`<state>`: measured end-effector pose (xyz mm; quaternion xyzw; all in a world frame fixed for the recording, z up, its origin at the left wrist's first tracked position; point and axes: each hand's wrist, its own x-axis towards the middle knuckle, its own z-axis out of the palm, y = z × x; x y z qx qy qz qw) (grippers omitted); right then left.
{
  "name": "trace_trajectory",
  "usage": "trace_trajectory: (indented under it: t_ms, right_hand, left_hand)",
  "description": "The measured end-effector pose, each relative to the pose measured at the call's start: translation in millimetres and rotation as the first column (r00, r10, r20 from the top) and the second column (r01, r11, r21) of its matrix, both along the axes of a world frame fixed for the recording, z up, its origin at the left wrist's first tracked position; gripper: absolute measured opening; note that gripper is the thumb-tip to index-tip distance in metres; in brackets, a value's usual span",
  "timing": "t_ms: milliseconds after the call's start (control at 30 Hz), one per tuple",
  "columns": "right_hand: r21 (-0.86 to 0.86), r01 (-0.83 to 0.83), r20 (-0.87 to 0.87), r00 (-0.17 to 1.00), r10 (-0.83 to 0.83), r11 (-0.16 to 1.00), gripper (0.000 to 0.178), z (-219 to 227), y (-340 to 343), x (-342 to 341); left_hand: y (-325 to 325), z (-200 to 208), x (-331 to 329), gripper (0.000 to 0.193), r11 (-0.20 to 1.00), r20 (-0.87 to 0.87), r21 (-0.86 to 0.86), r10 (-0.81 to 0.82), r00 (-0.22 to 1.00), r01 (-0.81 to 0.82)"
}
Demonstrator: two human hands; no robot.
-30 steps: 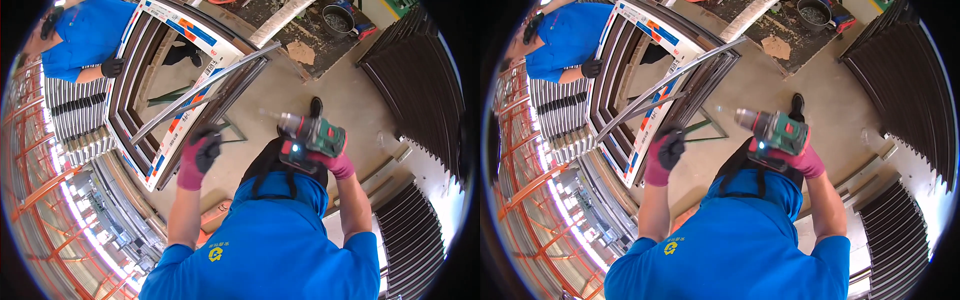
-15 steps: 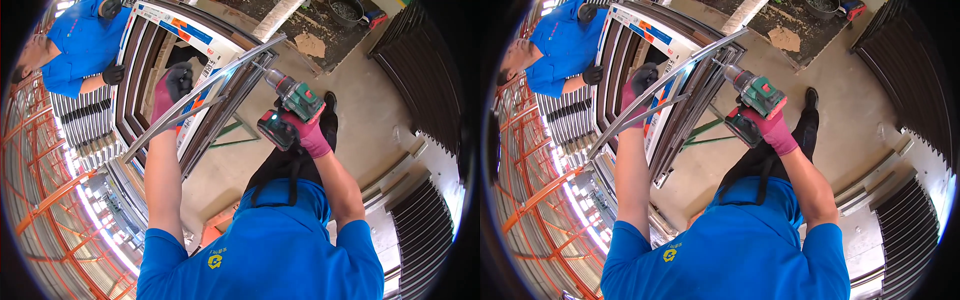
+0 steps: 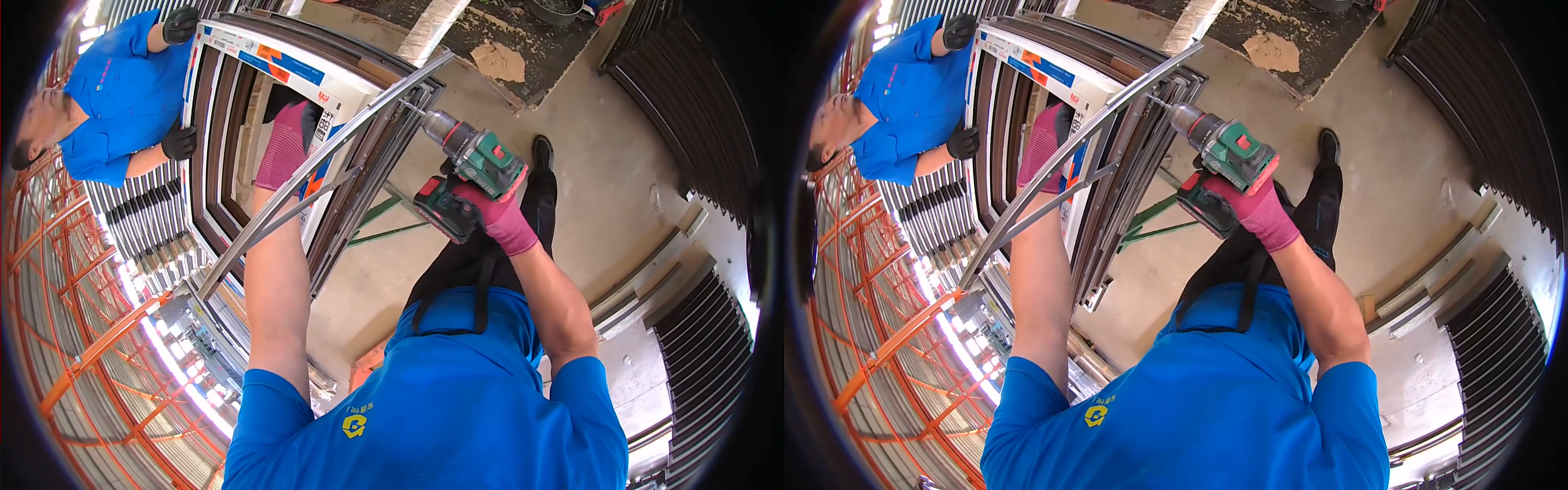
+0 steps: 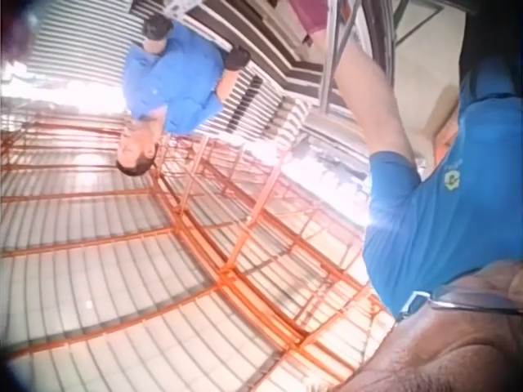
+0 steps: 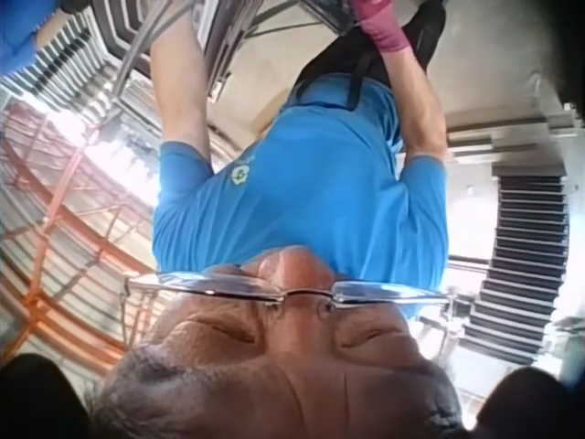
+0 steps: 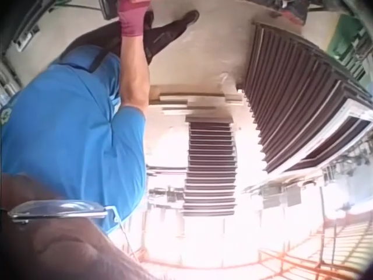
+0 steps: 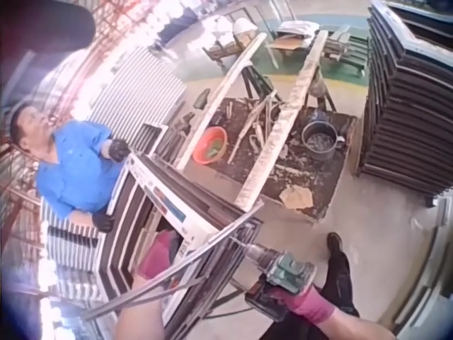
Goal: Using a power drill to attach metal hardware to white window frame sections on a factory floor.
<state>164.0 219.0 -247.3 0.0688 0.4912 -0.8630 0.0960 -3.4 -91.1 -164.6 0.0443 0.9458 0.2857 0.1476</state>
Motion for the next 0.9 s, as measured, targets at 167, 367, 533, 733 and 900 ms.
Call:
trace_trajectory:
  t_ms: [167,367,533,733,900]
  right_hand:
    - [0.039,-0.001,-0.019,1.0,0.002,0.999,0.036,-1,3,1]
    - [0.159,-0.018,-0.088,0.996,0.033,0.987,0.037,5,5,2]
    - [0.154,-0.012,-0.111,0.993,0.029,0.988,0.04,7,4,0]
    - [0.185,0.101,-0.2,0.978,-0.063,0.977,0.03,16,5,-10]
    - [0.186,0.078,-0.192,0.981,-0.042,0.98,0.031,12,1,-9]
  left_hand:
    - [-3,11,6,0.036,1.0,0.015,-0.017,0.013,1.0,-0.013]
    - [1,17,6,0.036,0.998,0.027,-0.038,0.044,0.999,-0.042]
    - [7,14,2,0.036,0.997,0.039,-0.044,0.068,0.997,-0.066]
    - [3,34,16,0.036,0.994,0.049,-0.06,0.094,0.994,-0.091]
    - [13,28,-3,0.035,0.989,0.045,-0.08,0.128,0.991,-0.124]
